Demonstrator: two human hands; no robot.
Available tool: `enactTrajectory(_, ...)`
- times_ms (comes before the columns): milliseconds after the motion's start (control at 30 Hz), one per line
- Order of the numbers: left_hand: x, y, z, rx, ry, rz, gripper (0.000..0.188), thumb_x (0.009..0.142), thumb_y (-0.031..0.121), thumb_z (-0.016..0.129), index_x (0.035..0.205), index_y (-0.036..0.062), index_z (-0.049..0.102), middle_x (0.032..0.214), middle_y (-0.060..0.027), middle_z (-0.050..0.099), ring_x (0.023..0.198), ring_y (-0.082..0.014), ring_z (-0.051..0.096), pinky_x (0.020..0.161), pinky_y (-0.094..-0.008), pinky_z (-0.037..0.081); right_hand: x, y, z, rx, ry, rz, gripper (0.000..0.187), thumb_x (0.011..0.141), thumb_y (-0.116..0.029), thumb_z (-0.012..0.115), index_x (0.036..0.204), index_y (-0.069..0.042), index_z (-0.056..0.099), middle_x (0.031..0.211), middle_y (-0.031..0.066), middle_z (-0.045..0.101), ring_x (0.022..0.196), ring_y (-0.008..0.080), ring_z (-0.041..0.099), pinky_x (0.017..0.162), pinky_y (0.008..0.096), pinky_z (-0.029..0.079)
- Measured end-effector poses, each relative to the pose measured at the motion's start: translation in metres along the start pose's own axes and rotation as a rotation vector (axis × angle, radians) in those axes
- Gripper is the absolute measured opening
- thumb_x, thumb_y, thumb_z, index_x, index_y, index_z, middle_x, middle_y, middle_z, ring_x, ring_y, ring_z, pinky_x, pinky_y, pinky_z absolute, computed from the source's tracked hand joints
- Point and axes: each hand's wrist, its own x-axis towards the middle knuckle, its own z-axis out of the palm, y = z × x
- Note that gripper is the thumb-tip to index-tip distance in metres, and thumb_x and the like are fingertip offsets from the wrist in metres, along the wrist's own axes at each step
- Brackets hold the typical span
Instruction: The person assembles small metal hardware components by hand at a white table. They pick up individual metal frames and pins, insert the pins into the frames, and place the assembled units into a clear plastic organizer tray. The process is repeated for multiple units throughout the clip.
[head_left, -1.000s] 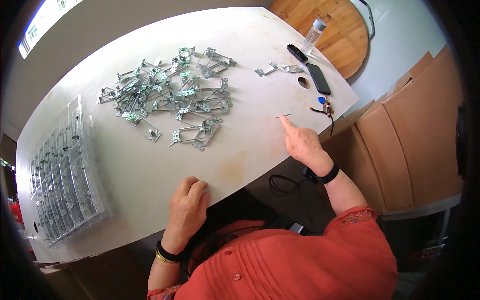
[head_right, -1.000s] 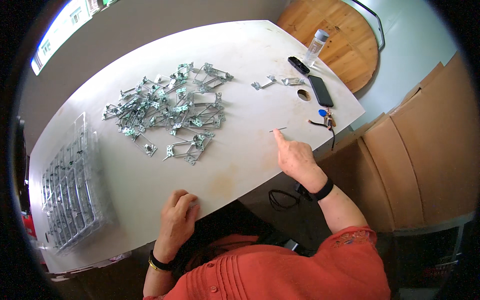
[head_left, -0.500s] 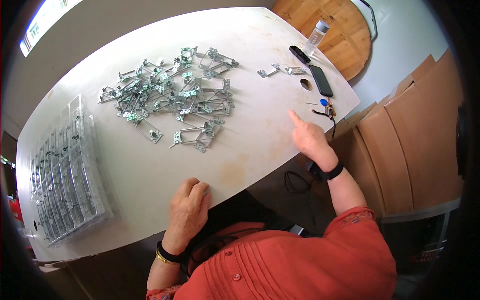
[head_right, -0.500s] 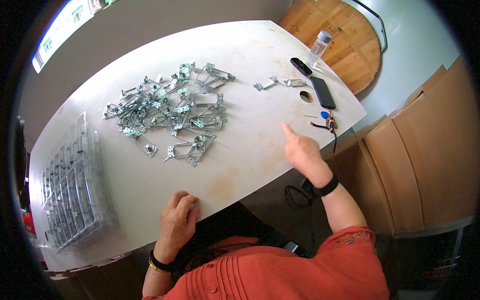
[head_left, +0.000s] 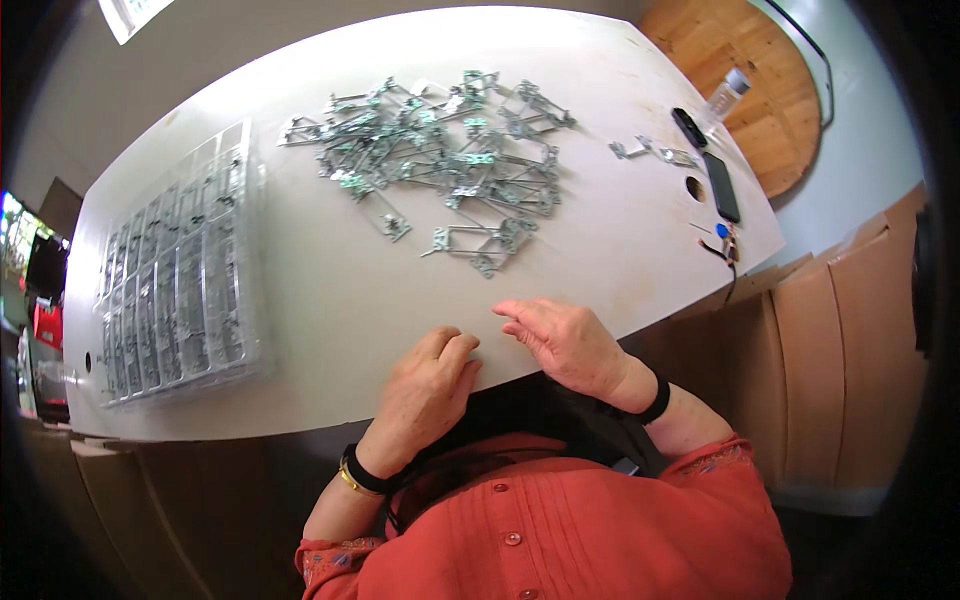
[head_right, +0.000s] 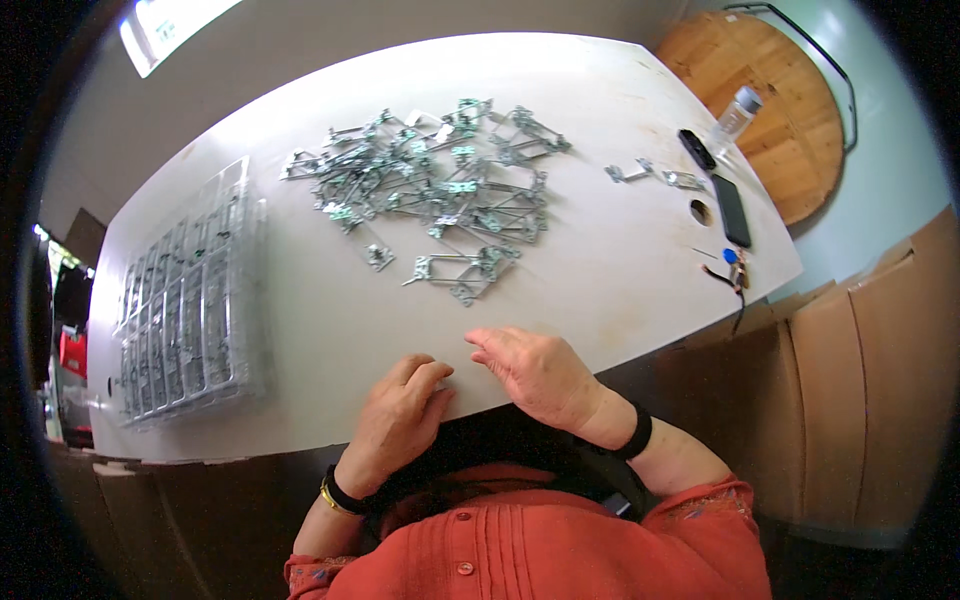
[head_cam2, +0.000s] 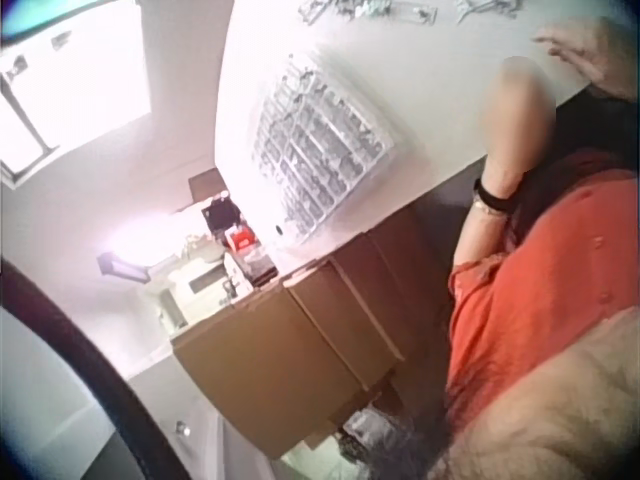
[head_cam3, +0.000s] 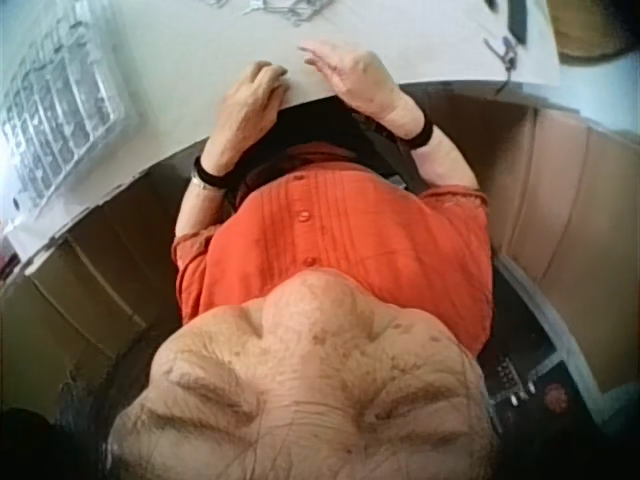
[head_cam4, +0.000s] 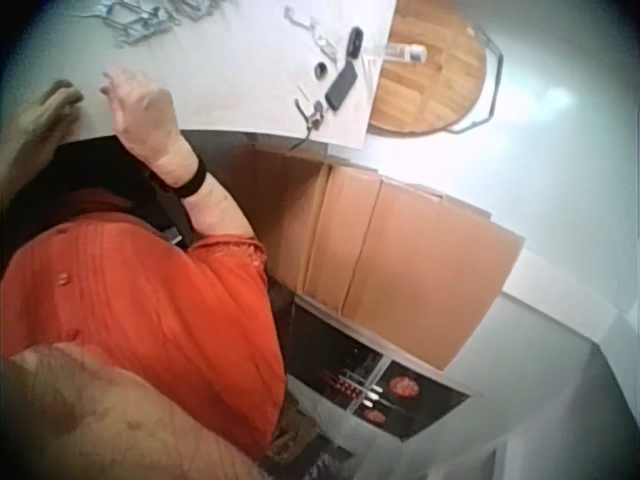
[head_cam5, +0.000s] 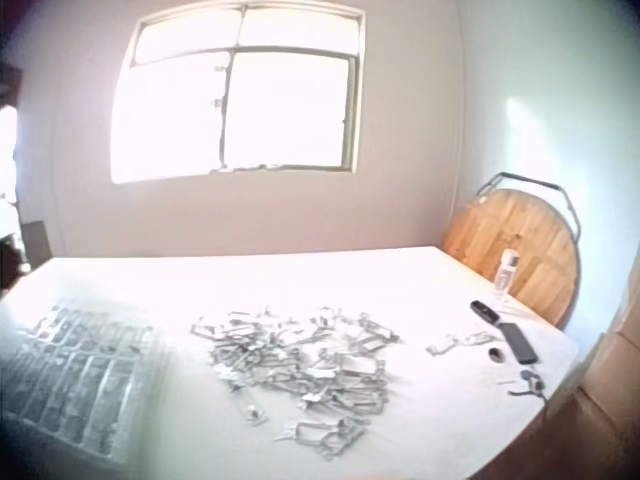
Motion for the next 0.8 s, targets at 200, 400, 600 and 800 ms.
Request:
enactTrajectory(200, -0.016, -0.014, -0.020, 0.038, 0.066, -0.026, 0.029, 0.093, 0.002, 0.076, 0.120, 0.0031, 0.067, 0.115, -0.0178, 0.069, 0.091, -0.0388, 0.072, 0.078, -0.0445, 0.059, 0.020, -0.016, 0.017, -0.119, -0.124, -0.066, 0.035, 0.099, -0.002, 0.063, 0.134, 0.000, 0.063, 0.105, 0.0201, 0.068, 0.087, 0.0406, 0.071, 0.074, 0.0465, 0.060)
enactTrajectory(400, -0.028, -0.026, -0.035, 0.038, 0.163, -0.071, 0.030, 0.092, 0.000, 0.076, 0.121, 0.0008, 0.067, 0.113, -0.0184, 0.068, 0.091, -0.0377, 0.071, 0.077, -0.0445, 0.059, 0.029, -0.029, 0.016, -0.196, -0.241, -0.091, 0.048, 0.092, 0.002, 0.061, 0.139, 0.002, 0.059, 0.108, 0.0203, 0.065, 0.090, 0.0408, 0.069, 0.077, 0.0469, 0.059)
enactTrajectory(600, -0.039, -0.039, -0.040, -0.066, 0.221, -0.090, 0.027, 0.092, -0.004, 0.075, 0.118, 0.0009, 0.068, 0.110, -0.0179, 0.070, 0.081, -0.0334, 0.071, 0.070, -0.0410, 0.057, 0.034, -0.036, 0.024, -0.194, -0.218, -0.144, 0.054, 0.091, 0.001, 0.064, 0.144, 0.002, 0.057, 0.106, 0.0207, 0.069, 0.093, 0.0395, 0.070, 0.078, 0.0462, 0.059)
enactTrajectory(800, -0.049, -0.050, -0.049, -0.110, 0.266, -0.101, 0.028, 0.092, -0.005, 0.075, 0.118, 0.0009, 0.069, 0.109, -0.0171, 0.070, 0.079, -0.0302, 0.071, 0.068, -0.0391, 0.057, 0.046, -0.040, 0.025, -0.215, -0.127, 0.080, 0.039, 0.097, -0.006, 0.073, 0.135, -0.007, 0.062, 0.095, 0.0175, 0.074, 0.084, 0.0376, 0.074, 0.070, 0.0470, 0.058)
